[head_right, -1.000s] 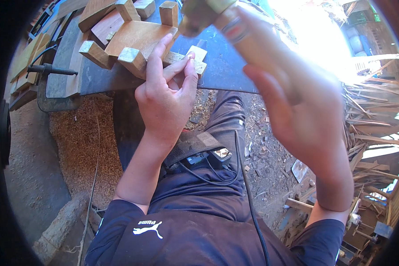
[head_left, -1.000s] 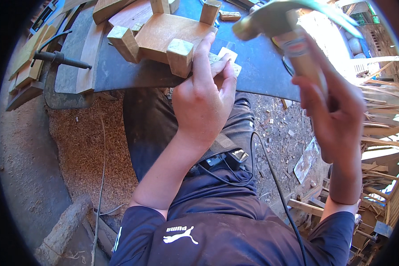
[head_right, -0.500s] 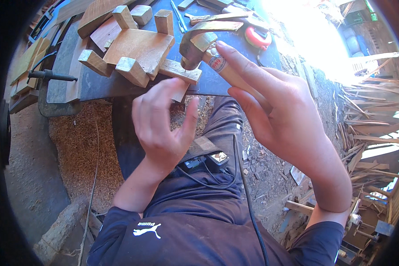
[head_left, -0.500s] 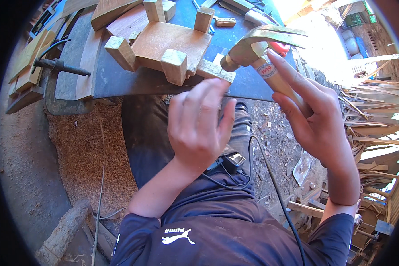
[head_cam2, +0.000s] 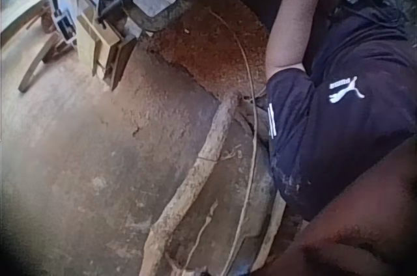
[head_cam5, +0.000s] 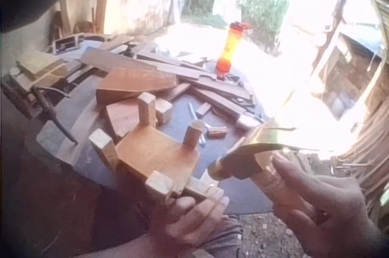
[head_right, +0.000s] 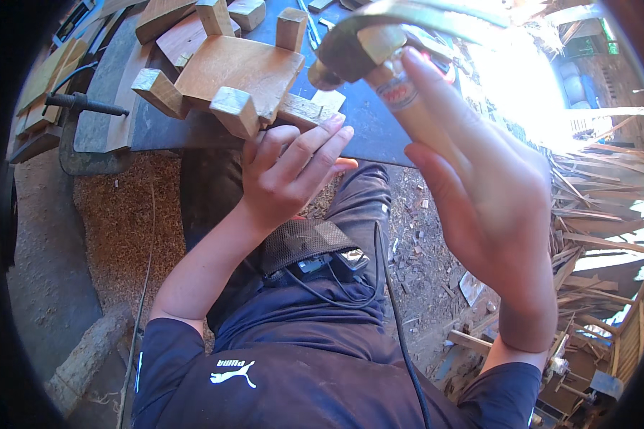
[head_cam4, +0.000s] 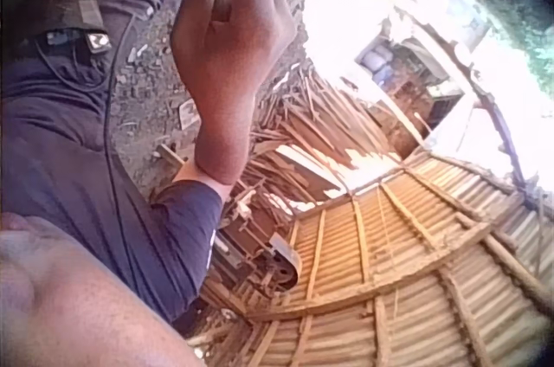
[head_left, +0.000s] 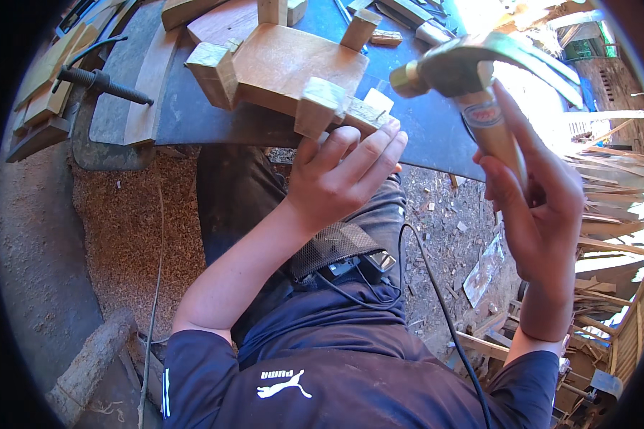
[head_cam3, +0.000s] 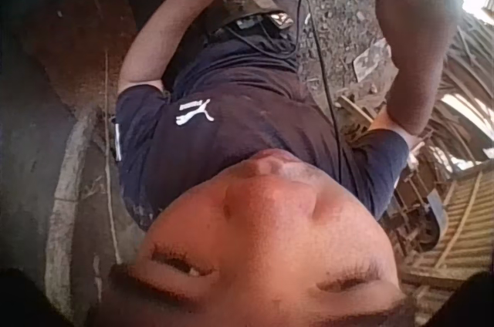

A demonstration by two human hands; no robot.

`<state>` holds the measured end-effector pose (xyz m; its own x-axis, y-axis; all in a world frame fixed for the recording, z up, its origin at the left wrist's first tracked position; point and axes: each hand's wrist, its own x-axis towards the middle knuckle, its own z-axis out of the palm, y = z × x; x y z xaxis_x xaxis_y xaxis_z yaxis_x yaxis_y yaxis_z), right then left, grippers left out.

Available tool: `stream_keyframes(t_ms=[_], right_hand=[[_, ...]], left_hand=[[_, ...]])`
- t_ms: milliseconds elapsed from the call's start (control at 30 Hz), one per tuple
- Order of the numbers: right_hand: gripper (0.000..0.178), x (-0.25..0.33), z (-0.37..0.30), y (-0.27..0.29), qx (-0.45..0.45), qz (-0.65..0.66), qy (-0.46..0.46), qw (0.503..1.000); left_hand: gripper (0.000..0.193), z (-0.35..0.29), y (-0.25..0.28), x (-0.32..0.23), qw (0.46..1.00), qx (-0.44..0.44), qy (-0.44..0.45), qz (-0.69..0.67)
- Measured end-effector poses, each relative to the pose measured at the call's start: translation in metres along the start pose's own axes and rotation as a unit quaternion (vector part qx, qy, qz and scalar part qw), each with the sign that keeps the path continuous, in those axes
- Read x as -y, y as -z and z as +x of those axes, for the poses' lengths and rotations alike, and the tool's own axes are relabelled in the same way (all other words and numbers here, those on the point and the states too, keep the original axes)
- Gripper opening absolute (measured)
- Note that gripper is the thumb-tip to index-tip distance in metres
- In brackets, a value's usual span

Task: Assembling small wooden blocks and pieces into a structure using manual fit and a hammer.

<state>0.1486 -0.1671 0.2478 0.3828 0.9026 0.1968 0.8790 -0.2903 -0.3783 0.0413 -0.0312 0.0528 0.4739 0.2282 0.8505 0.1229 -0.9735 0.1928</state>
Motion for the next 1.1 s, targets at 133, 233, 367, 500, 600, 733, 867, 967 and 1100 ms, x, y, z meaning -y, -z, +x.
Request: stream_keyframes(t_ms=[133,233,367,500,600,733,867,967,1100], right_hand=[[0.061,-0.006,0.003,-0.003,0.054,-0.025,0.02,0.998],[0.057,-0.011,-0.002,-0.005,0.057,0.006,0.015,0.998],[0.051,-0.01,-0.011,-0.002,-0.084,0.038,-0.033,0.995],[0.051,-0.01,-0.001,-0.003,0.071,-0.028,0.045,0.996],[0.051,-0.02,-0.008,0.003,-0.019,-0.022,0.062,0.998],[0.05,-0.01,-0.011,-0.001,0.009,-0.008,0.023,1.0],[0.049,-0.02,-0.009,0.006,0.026,-0.016,0.063,0.998],[0.044,0.006,-0.02,0.003,-0.165,0.089,-0.069,0.98],[0.052,-0.009,-0.006,-0.009,0.066,0.006,0.009,0.998]], left_hand=[[0.032,0.0,-0.003,0.011,0.999,0.013,-0.02,-0.042],[0.033,0.0,-0.005,0.012,0.998,0.001,-0.027,-0.052],[0.03,0.003,-0.006,0.011,0.997,-0.006,-0.031,-0.069],[0.031,0.001,-0.003,0.012,0.998,0.009,-0.023,-0.061],[0.033,0.003,-0.003,0.013,0.998,0.005,-0.027,-0.056],[0.033,0.004,-0.003,0.011,0.997,0.008,-0.029,-0.067],[0.033,-0.001,-0.003,0.013,0.999,0.014,-0.026,-0.045],[0.033,0.004,-0.004,0.013,0.998,0.005,-0.032,-0.05],[0.033,0.001,0.0,0.01,0.998,0.018,-0.025,-0.057]])
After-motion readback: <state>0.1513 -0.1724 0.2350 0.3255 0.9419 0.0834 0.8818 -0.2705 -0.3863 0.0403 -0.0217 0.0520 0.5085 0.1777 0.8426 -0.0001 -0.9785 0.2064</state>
